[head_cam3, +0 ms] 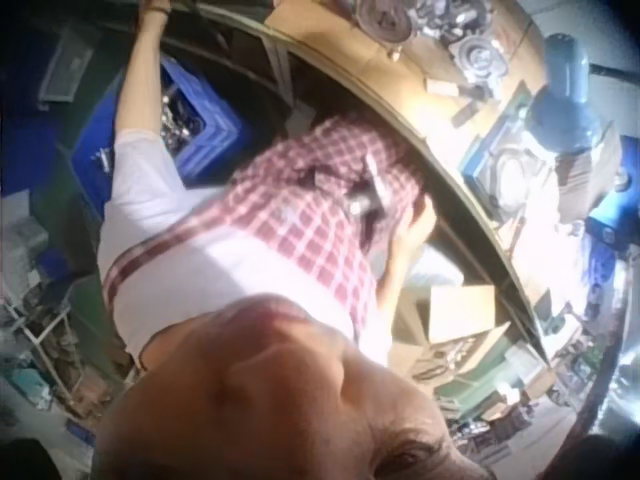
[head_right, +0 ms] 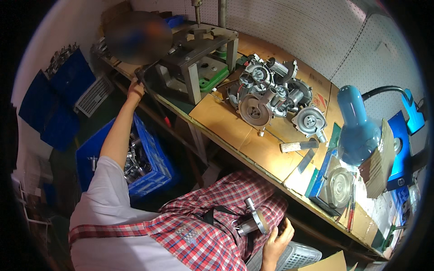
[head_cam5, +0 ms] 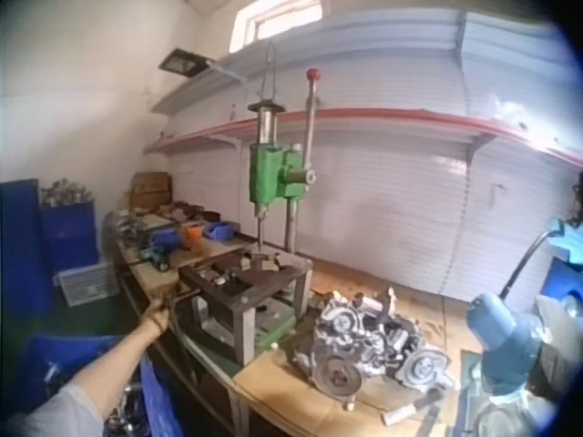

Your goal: The person picks up metal parts from a blue crate and places them on a workbench. They then attach a circular disc to each part using a tool and place the assembled units into a cardboard box.

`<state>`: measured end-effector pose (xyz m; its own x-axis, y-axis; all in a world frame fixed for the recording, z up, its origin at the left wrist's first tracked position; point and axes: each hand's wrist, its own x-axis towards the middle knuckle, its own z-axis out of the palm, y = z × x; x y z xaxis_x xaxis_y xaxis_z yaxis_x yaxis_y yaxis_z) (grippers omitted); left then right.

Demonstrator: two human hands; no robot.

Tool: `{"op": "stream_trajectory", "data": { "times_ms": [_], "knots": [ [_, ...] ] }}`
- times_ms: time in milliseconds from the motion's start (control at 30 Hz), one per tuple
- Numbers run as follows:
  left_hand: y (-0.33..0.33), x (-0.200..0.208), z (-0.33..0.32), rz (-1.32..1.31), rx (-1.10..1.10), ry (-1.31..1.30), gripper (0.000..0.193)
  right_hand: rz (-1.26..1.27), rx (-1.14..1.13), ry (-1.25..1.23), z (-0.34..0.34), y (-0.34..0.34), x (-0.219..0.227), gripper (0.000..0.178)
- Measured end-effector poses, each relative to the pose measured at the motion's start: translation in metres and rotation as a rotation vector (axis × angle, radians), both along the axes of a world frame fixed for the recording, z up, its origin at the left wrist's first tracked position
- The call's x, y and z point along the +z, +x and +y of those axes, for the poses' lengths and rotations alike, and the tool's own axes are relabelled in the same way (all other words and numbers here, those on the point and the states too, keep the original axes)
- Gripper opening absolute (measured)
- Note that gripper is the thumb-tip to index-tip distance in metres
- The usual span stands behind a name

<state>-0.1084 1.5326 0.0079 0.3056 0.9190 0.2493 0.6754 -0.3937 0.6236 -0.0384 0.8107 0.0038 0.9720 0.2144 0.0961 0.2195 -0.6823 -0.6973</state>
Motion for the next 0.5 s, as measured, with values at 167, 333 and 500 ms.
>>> {"op": "stream_trajectory", "data": {
  "times_ms": [167,333,500],
  "knots": [
    [0.042,-0.016,0.024,-0.36,0.017,-0.006,0.027,0.09,0.014,-0.135,-0.032,-0.036,-0.048,0.05],
    [0.014,-0.036,-0.085,-0.949,-0.05,-0.123,0.034,-0.072,-0.006,-0.191,-0.037,-0.046,-0.065,0.077],
    [-0.003,-0.105,-0.249,-0.69,-0.286,-0.054,0.035,-0.223,0.219,-0.245,-0.019,-0.016,-0.042,0.061]
  ]
}}
